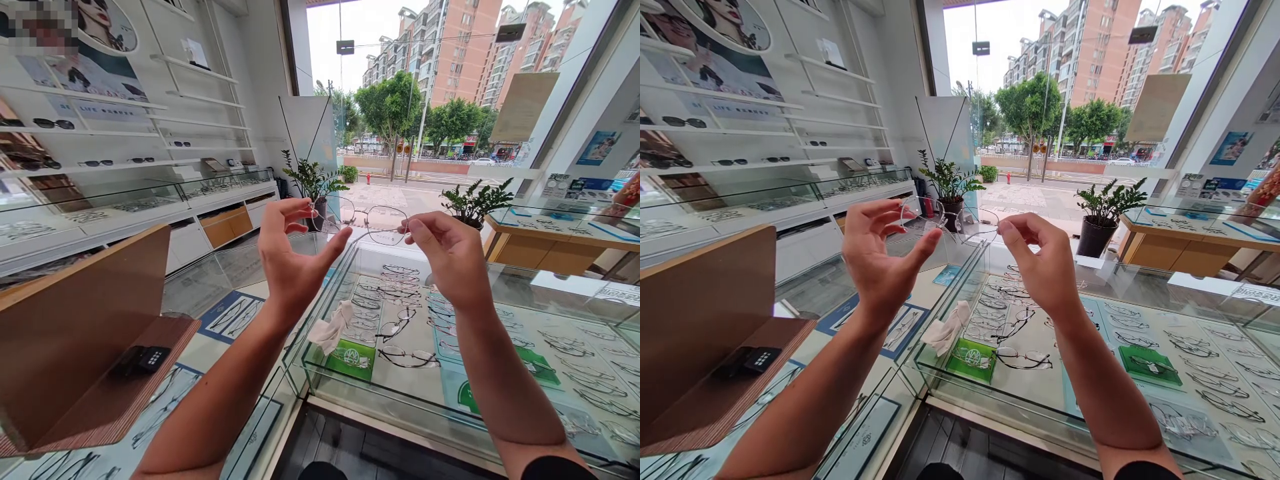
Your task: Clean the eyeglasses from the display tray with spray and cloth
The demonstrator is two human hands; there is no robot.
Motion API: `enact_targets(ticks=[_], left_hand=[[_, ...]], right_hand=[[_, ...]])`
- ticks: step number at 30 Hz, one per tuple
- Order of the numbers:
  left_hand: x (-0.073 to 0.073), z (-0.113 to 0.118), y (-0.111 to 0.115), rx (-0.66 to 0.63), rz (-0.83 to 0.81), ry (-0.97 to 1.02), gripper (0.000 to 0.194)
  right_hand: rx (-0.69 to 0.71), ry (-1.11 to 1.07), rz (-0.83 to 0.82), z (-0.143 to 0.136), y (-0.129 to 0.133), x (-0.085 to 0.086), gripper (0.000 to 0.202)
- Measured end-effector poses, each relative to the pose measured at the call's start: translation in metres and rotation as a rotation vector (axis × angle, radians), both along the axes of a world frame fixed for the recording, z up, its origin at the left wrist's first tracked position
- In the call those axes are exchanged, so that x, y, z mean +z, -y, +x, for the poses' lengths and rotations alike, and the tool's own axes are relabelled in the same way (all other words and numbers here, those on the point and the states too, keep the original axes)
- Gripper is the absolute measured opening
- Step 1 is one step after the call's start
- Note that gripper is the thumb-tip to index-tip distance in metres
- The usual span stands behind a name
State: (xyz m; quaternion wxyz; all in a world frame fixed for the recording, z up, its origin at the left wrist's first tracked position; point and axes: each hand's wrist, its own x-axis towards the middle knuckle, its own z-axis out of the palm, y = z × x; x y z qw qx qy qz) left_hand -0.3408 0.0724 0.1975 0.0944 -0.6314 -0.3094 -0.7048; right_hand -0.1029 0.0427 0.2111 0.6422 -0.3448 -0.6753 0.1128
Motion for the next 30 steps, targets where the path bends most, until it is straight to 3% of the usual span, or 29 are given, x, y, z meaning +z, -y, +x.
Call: enact_targets(ticks=[10,14,19,24,27,30], left_hand=[[-0.002,0.003,-0.002,-0.056,-0.063,0.000,0.056],[-0.002,0.003,0.001,-0.039,-0.049,-0.092,0.056],[0.001,0.006,0.006,0.019,0.050,-0.339,0.060],[0.002,0.007,0.009,0.015,0.122,-0.402,0.057],[0.001,0.008,0.010,-0.073,0.093,-0.382,0.059],[-0.001,0.010,0.009,-0.249,0.014,-0.313,0.062]], right_hand=[[0.174,-0.038,-0.061,0.001,0.001,0.003,0.026],[0.124,0.042,-0.036,0.002,0.005,0.004,0.027],[0.090,0.303,-0.033,-0.004,0.013,0.005,0.015],[0.057,0.332,-0.053,-0.005,0.011,0.003,0.006],[0.106,0.320,-0.081,-0.003,0.009,0.004,0.008],[0.218,0.277,-0.164,-0.002,0.005,0.004,0.010]])
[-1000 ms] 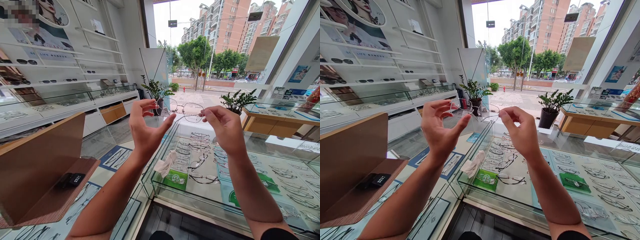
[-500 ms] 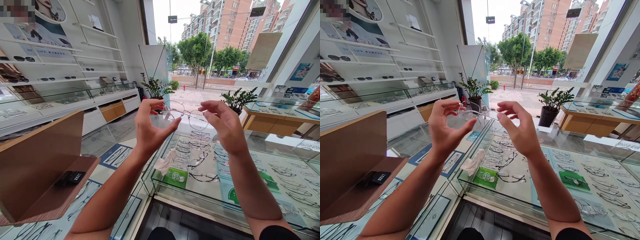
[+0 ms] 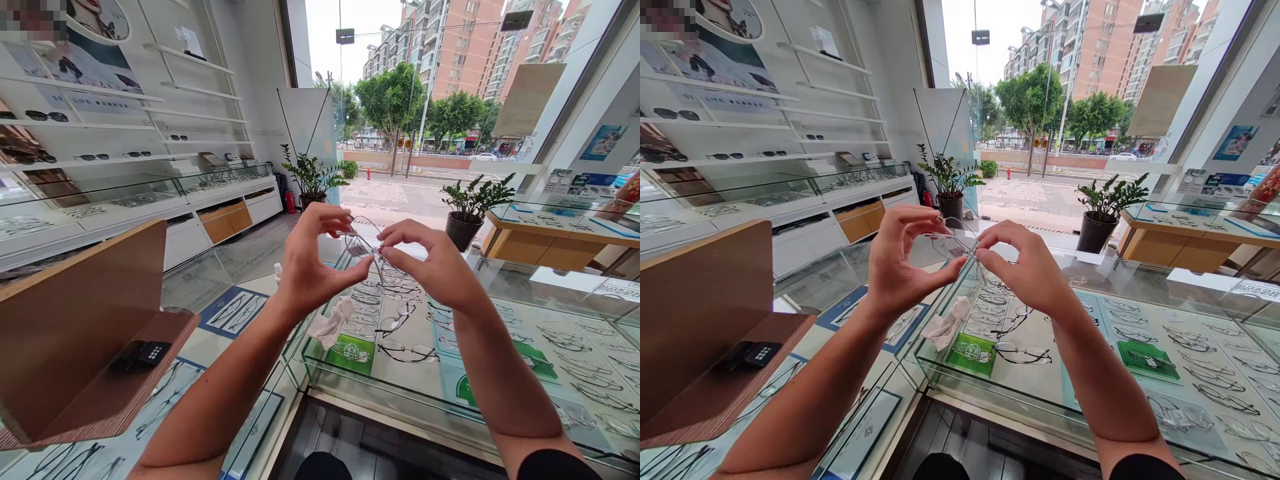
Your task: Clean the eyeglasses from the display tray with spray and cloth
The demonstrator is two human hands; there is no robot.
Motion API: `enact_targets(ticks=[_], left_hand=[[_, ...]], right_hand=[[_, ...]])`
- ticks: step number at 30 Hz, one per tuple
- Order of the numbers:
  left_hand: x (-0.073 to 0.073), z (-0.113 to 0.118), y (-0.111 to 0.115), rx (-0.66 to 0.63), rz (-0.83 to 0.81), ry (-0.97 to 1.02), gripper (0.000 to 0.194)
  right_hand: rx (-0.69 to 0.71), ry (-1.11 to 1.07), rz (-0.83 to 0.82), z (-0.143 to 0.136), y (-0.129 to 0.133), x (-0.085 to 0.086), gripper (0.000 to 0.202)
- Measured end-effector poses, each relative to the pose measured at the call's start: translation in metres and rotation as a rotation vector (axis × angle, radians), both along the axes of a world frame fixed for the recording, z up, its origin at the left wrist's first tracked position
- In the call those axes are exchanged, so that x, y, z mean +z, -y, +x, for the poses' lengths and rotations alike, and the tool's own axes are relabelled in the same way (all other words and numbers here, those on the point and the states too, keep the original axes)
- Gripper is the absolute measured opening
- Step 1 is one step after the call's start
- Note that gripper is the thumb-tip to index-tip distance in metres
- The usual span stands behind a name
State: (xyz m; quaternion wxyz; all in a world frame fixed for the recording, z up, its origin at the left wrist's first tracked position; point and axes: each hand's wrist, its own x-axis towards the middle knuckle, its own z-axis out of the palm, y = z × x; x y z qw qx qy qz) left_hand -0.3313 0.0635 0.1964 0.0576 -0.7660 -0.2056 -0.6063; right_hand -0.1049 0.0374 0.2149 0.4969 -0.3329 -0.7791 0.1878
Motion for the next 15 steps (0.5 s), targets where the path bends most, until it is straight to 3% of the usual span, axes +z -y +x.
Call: enact_targets(ticks=[5,9,13,15], left_hand=[[-0.004,0.003,-0.004,-0.204,-0.119,0.076,0.063],[-0.005,0.005,-0.008,-0.279,-0.209,0.064,0.058],[-0.002,0.005,-0.004,-0.160,-0.180,0.134,0.053],[0.000,0.005,0.002,-0.032,-0.186,0.196,0.037]], right_hand=[[0.237,-0.076,-0.286,0.001,-0.009,-0.001,0.016],[0.265,-0.117,-0.334,0.002,-0.014,-0.002,0.016],[0.179,-0.168,-0.235,0.000,-0.016,-0.004,0.018],[0.066,-0.191,-0.131,-0.003,-0.016,-0.007,0.016]])
